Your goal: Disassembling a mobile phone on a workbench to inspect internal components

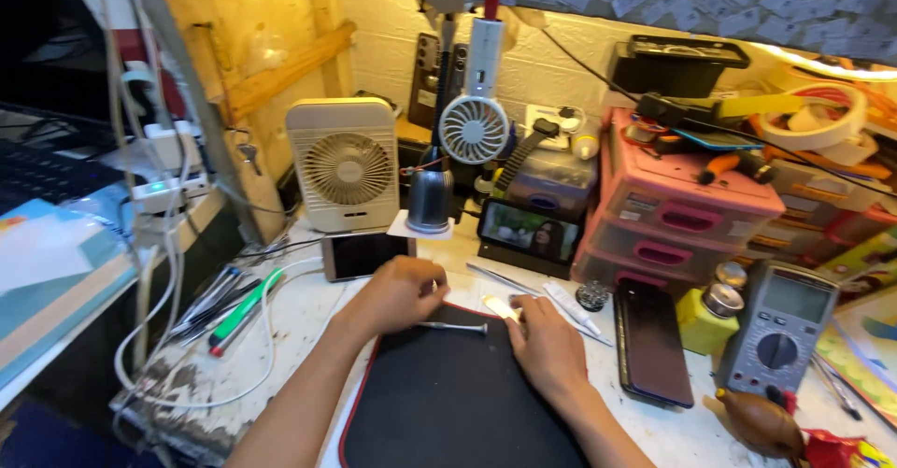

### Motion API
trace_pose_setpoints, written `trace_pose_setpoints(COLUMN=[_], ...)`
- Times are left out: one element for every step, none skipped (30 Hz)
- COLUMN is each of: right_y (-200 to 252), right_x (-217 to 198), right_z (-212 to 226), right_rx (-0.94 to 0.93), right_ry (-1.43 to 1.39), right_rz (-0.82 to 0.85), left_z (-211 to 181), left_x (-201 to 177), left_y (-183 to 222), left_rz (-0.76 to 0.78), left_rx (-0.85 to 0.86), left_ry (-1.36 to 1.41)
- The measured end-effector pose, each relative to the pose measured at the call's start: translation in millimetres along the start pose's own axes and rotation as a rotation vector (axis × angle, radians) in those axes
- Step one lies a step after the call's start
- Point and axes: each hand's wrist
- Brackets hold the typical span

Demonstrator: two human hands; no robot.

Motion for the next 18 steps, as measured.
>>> trace_pose_setpoints(right_y=[-3,-3,-2,-2,0,1,2,1,2,1,3,4,5,4,4,4,4,3], right_x=[0,0,0,1,1,1,-1,6,12,18,11,5,-2,-5,-7,-9,-9,-9], right_z=[-2,-3,-4,-5,-5,-5,-6,-9,-13,-18,-12,-5,0,2,4,5,6,7], right_rx=[0.018,0.006,0.021,0.035,0.03,0.048,0.067,0.062,0.052,0.041,0.047,0.058,0.067,0.072,0.084,0.097,0.111,0.09], right_ry=[-0.013,-0.023,-0.017,-0.011,-0.02,-0.03,-0.037,-0.042,-0.093,-0.143,-0.141,-0.11,-0.076,-0.072,-0.059,-0.045,-0.04,-0.039], right_rz=[-0.01,-0.008,-0.019,-0.03,-0.025,-0.012,-0.003,-0.001,-0.019,-0.037,-0.041,-0.012,0.019,0.015,0.04,0.066,0.062,0.066], left_z=[1,3,5,7,-2,-12,-22,-10,3,16,13,11,8,12,16,20,22,24], left_x=[-11,-21,-31,-42,-53,-64,-74,-69,-63,-56,-58,-60,-61,-59,-57,-55,-49,-42], left_y=[-3,-2,1,3,6,7,7,9,9,8,9,9,9,8,9,10,8,6], left_rz=[-0.072,-0.08,-0.012,0.056,0.055,0.147,0.236,0.232,0.195,0.157,0.161,0.176,0.19,0.192,0.17,0.147,0.156,0.17], left_rx=[-0.089,-0.097,-0.171,-0.248,-0.255,-0.419,-0.58,-0.584,-0.533,-0.482,-0.474,-0.501,-0.528,-0.521,-0.476,-0.43,-0.419,-0.421], left_ry=[0.007,-0.004,-0.072,-0.139,-0.147,-0.137,-0.123,-0.127,-0.189,-0.251,-0.249,-0.278,-0.304,-0.301,-0.275,-0.249,-0.243,-0.27])
Point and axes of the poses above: each hand's wrist, its own y-axis away from the middle knuckle, its own x-axis out of the palm, z = x × y, and after that the axes turned 12 degrees about -z, right-handed
